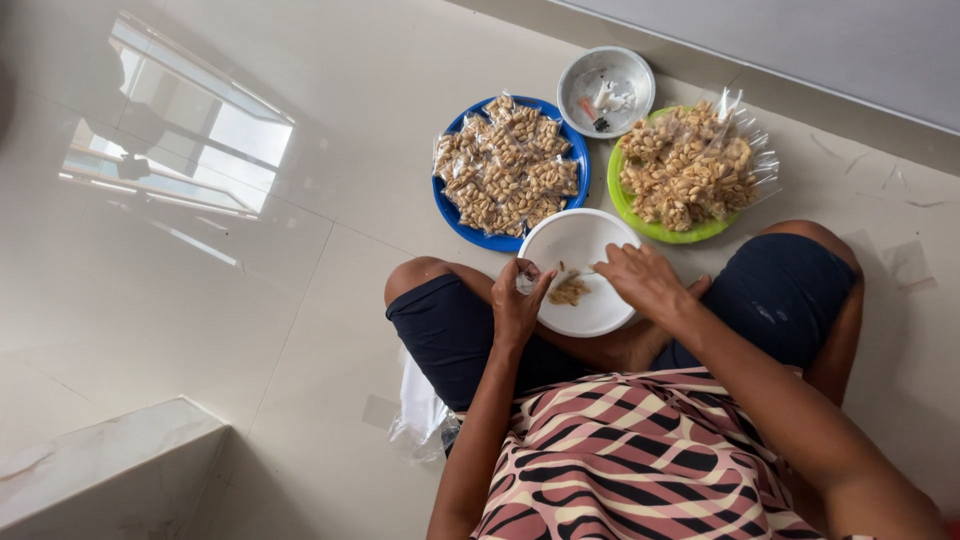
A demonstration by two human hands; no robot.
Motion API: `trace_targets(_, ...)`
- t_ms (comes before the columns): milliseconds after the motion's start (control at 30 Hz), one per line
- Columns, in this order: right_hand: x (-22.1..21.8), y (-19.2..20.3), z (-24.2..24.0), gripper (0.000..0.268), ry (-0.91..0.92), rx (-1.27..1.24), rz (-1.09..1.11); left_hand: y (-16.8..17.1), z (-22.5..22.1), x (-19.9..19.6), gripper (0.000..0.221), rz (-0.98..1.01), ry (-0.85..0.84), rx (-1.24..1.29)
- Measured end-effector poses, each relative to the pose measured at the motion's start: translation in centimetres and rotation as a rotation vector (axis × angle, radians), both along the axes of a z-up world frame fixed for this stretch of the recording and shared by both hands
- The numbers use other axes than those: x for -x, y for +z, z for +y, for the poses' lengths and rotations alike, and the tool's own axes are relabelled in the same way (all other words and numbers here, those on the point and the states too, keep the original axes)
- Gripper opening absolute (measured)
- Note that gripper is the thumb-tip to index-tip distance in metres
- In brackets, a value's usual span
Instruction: A person sitting on the floor sorts and transfers small food items from plates into a bowl using a spoon and their fingers.
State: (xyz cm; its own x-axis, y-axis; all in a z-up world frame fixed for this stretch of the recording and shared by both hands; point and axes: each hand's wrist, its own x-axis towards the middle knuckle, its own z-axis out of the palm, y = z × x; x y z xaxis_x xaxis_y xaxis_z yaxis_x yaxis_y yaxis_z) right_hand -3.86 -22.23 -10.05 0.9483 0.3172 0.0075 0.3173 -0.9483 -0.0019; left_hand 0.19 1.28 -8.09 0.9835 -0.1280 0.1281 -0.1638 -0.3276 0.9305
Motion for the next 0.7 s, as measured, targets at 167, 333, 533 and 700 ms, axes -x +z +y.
trace_targets(167, 0.8, 3.2, -2.7, 0.017, -0.199, -0.035, 0.159, 1.2, -0.3, 0.6, 0.033, -0.093, -0.035, -0.003)
trace_targets(333, 1.8, 8.3, -0.1, 0.036, -0.661, -0.561, 0.485, 2.8, -1.3, 1.3, 0.033, -0.106, -0.047, 0.011)
trace_targets(533, 2.6, 2.6, -3.2, 0.026, -0.516, -0.402, 0.371, 4.5, -1.4, 2.1, 0.033, -0.075, -0.033, 0.047)
trace_targets(700, 5.4, -2.0, -1.7, 0.036, -0.540, -0.063, 0.261, 5.0, -2.0, 2.9, 0.032, -0.052, -0.020, 0.038)
